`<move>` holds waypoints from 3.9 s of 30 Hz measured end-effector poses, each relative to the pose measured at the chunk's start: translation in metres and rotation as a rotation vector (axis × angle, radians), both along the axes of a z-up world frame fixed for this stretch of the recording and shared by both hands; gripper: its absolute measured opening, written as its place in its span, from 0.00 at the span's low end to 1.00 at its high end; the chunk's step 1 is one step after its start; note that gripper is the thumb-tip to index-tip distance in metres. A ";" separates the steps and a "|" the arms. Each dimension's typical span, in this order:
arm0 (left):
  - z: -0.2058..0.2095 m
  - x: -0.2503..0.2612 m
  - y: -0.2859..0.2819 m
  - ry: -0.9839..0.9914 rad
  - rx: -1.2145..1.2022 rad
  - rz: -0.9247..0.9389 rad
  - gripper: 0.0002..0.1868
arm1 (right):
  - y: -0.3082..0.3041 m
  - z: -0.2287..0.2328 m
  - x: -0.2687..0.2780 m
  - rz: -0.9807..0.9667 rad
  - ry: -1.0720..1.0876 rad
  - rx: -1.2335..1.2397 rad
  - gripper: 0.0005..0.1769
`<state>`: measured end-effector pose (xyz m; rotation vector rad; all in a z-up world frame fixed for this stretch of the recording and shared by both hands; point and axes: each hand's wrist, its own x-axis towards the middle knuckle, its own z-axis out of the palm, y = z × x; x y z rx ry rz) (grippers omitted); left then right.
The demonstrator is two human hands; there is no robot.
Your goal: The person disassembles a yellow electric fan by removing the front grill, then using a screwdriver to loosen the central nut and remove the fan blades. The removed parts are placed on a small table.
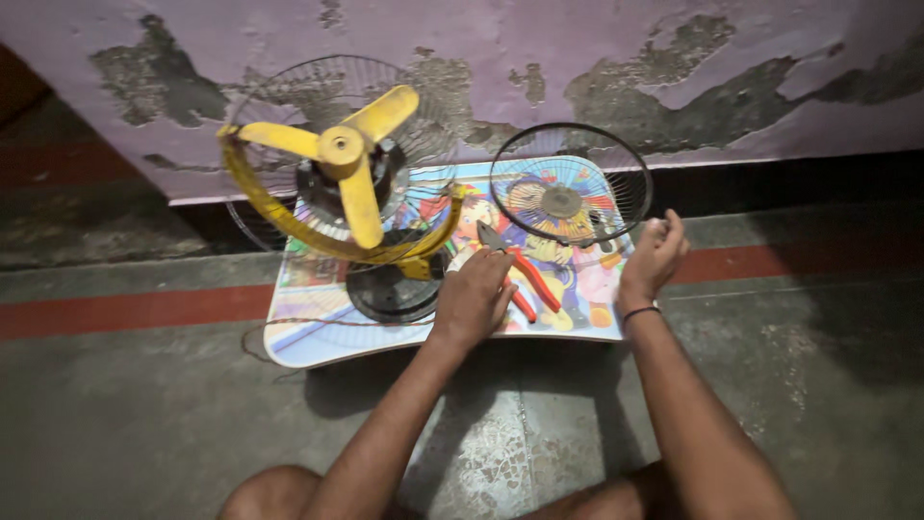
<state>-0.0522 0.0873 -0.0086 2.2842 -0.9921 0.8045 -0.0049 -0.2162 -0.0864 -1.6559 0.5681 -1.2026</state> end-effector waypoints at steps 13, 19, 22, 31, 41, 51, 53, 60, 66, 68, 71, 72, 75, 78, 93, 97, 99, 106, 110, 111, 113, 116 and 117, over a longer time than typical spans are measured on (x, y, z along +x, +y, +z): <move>-0.014 -0.014 0.111 0.554 -0.847 0.141 0.18 | 0.150 0.100 -0.072 0.385 -0.176 -0.359 0.21; 0.002 -0.005 0.190 0.601 -1.289 0.053 0.21 | 0.231 0.153 -0.078 0.492 -0.245 -0.621 0.25; 0.025 0.001 0.219 0.475 -1.291 0.099 0.28 | 0.250 0.173 -0.069 0.526 -0.220 -0.633 0.30; 0.080 0.025 0.212 0.508 -0.971 0.288 0.52 | 0.255 0.194 -0.014 0.364 -0.031 -0.923 0.41; 0.058 0.049 0.220 0.610 -1.139 0.107 0.56 | 0.220 0.159 0.034 0.512 0.166 -0.425 0.44; 0.050 0.061 0.230 0.746 -1.178 -0.103 0.56 | 0.228 0.139 0.040 1.042 -0.003 0.148 0.15; 0.047 0.060 0.231 0.730 -1.159 -0.135 0.55 | 0.229 0.142 0.036 1.032 0.023 0.131 0.15; 0.045 0.055 0.233 0.666 -1.107 -0.210 0.50 | 0.235 0.153 0.019 1.033 0.025 0.142 0.14; 0.034 0.059 0.238 0.659 -0.999 -0.016 0.35 | 0.239 0.154 0.011 0.976 0.012 0.053 0.13; 0.028 0.063 0.234 0.672 -1.111 -0.103 0.36 | 0.241 0.154 0.008 0.894 0.033 -0.039 0.13; 0.019 0.066 0.232 0.670 -1.161 -0.142 0.36 | 0.242 0.153 0.007 0.856 0.023 -0.094 0.12; 0.016 0.067 0.232 0.668 -1.159 -0.138 0.35 | 0.242 0.153 0.006 0.857 0.014 -0.099 0.11; 0.011 0.070 0.233 0.656 -1.184 -0.188 0.34 | 0.245 0.155 0.004 0.885 -0.023 -0.040 0.12; 0.007 0.071 0.234 0.626 -1.157 -0.217 0.36 | 0.246 0.157 -0.002 0.786 0.011 -0.186 0.13; -0.008 0.062 0.224 0.557 -0.983 0.182 0.24 | 0.253 0.159 -0.014 0.710 -0.077 -0.359 0.24; -0.005 0.057 0.218 0.238 -0.880 0.147 0.23 | 0.257 0.157 -0.017 0.698 -0.081 -0.368 0.29; -0.006 0.057 0.216 0.125 -0.849 0.160 0.27 | 0.258 0.156 -0.017 0.648 -0.007 -0.408 0.24; -0.009 0.065 0.212 0.197 -0.725 0.415 0.22 | 0.259 0.149 -0.014 0.625 -0.177 -0.505 0.34; -0.008 0.063 0.209 0.199 -0.750 0.402 0.29 | 0.259 0.151 -0.015 0.650 -0.146 -0.445 0.34; -0.008 0.063 0.209 0.187 -0.766 0.390 0.30 | 0.259 0.154 -0.016 0.654 -0.142 -0.442 0.35; -0.007 0.065 0.212 0.153 -0.713 0.394 0.24 | 0.256 0.162 -0.021 0.612 -0.103 -0.562 0.36; -0.008 0.072 0.217 0.293 -0.843 0.310 0.37 | 0.255 0.180 -0.031 0.557 -0.041 -0.639 0.50; -0.010 0.075 0.219 0.373 -0.920 0.265 0.45 | 0.255 0.187 -0.035 0.540 -0.019 -0.649 0.56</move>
